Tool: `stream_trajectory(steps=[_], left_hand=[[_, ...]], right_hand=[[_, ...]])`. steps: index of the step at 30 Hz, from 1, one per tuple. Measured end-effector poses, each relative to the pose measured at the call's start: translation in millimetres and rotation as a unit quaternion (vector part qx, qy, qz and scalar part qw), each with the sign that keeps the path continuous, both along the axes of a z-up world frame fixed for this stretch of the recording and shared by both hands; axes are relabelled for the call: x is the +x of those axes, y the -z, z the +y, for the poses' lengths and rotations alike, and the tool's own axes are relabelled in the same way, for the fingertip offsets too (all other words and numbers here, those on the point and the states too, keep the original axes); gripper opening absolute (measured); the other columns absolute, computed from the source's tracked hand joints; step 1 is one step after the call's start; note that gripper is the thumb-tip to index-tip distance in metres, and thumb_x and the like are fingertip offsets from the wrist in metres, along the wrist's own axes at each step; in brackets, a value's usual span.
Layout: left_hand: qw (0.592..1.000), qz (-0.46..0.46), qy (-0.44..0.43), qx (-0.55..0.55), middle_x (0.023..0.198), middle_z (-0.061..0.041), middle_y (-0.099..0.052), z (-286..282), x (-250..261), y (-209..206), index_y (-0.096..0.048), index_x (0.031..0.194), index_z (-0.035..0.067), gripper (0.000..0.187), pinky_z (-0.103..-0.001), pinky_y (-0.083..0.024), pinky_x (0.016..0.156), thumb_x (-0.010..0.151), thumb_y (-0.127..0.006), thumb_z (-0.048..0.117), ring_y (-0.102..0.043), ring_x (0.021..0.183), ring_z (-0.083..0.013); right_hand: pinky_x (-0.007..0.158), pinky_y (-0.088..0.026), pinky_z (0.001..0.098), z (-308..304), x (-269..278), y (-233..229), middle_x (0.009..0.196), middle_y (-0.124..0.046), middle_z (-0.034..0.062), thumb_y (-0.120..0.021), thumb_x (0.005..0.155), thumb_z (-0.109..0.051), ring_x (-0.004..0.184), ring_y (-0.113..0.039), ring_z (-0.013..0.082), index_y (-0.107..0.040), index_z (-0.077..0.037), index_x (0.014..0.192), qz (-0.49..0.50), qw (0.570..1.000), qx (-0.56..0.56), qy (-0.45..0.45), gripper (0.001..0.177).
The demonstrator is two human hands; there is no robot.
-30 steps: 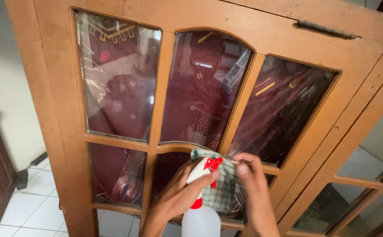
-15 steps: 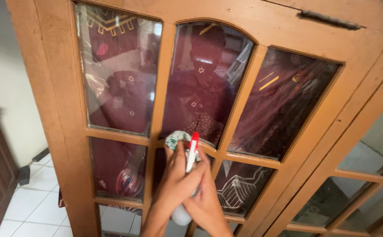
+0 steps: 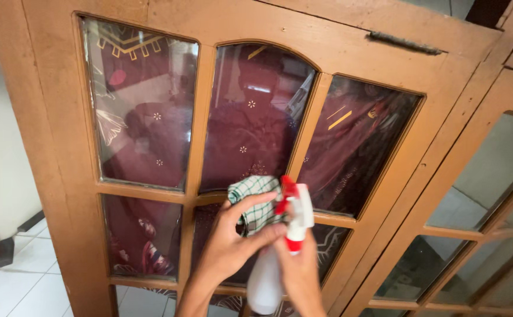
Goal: The person cleans the glass panes of a wooden door using a spray bottle and a cloth. They repeatedly spray the glass and wipe it with the cloth, working across multiple panes.
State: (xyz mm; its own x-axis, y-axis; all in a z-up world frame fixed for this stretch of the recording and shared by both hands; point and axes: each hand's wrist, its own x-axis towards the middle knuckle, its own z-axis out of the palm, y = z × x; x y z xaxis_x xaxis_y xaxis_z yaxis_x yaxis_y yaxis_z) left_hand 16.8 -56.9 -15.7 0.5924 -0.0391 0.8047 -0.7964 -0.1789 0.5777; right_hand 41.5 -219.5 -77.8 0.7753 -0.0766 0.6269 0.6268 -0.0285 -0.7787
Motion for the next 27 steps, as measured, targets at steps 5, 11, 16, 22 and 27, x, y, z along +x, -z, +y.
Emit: stream_trajectory(steps=[5,11,16,22,27], left_hand=[[0.998,0.02,0.0,-0.067,0.112,-0.011,-0.07,-15.7,10.2,9.1,-0.066,0.111,0.004,0.023,-0.035,-0.05,0.099,0.089,-0.073,0.003,-0.066,0.111,-0.0223],[0.984,-0.035,-0.109,-0.139,0.137,-0.013,-0.058,-21.8,10.8,3.2,-0.047,0.138,0.004,0.057,-0.038,-0.04,0.113,0.086,-0.066,-0.007,-0.054,0.131,-0.0254],[0.925,-0.133,-0.309,-0.177,0.148,-0.024,-0.04,-28.0,3.5,-8.7,-0.03,0.149,-0.004,0.082,-0.048,-0.028,0.121,0.08,-0.075,-0.005,-0.04,0.142,-0.036],[0.914,-0.159,-0.275,-0.252,0.149,-0.023,-0.043,-41.8,43.4,-28.4,-0.032,0.152,-0.003,0.072,-0.044,-0.039,0.122,0.094,-0.074,-0.004,-0.049,0.141,-0.0341],[0.922,-0.222,-0.316,-0.037,0.142,-0.017,-0.047,-81.8,94.3,-51.8,-0.056,0.15,0.013,0.07,-0.038,-0.047,0.117,0.089,-0.058,-0.02,-0.051,0.137,-0.0282]], right_hand=[[0.077,-0.054,0.0367,-51.4,-24.0,-33.2,0.093,-0.065,0.0103,-0.056,0.096,-0.002,0.083,-0.065,0.0213,-0.056,0.002,0.114,-0.073,0.996,0.057,0.001,0.018],[0.088,-0.05,0.0365,-108.5,-60.8,-73.1,0.075,-0.063,0.0122,-0.048,0.095,-0.007,0.085,-0.065,0.0242,-0.051,0.0,0.134,-0.066,0.997,0.016,0.033,0.04],[0.085,-0.049,0.0386,-150.8,-58.6,-69.2,0.07,-0.059,0.0143,-0.05,0.1,-0.012,0.083,-0.062,0.0264,-0.05,0.009,0.128,-0.012,0.996,0.05,0.07,0.035],[0.093,-0.046,0.0381,-164.7,-54.2,-64.3,0.068,-0.06,0.0117,-0.047,0.099,-0.014,0.086,-0.066,0.0265,-0.054,0.008,0.137,0.008,0.994,0.048,0.095,0.045],[0.107,-0.049,0.0368,-161.4,-49.9,-71.5,0.069,-0.067,0.0132,-0.042,0.1,-0.016,0.093,-0.075,0.0283,-0.05,0.011,0.142,-0.03,0.997,0.035,0.064,0.051]])
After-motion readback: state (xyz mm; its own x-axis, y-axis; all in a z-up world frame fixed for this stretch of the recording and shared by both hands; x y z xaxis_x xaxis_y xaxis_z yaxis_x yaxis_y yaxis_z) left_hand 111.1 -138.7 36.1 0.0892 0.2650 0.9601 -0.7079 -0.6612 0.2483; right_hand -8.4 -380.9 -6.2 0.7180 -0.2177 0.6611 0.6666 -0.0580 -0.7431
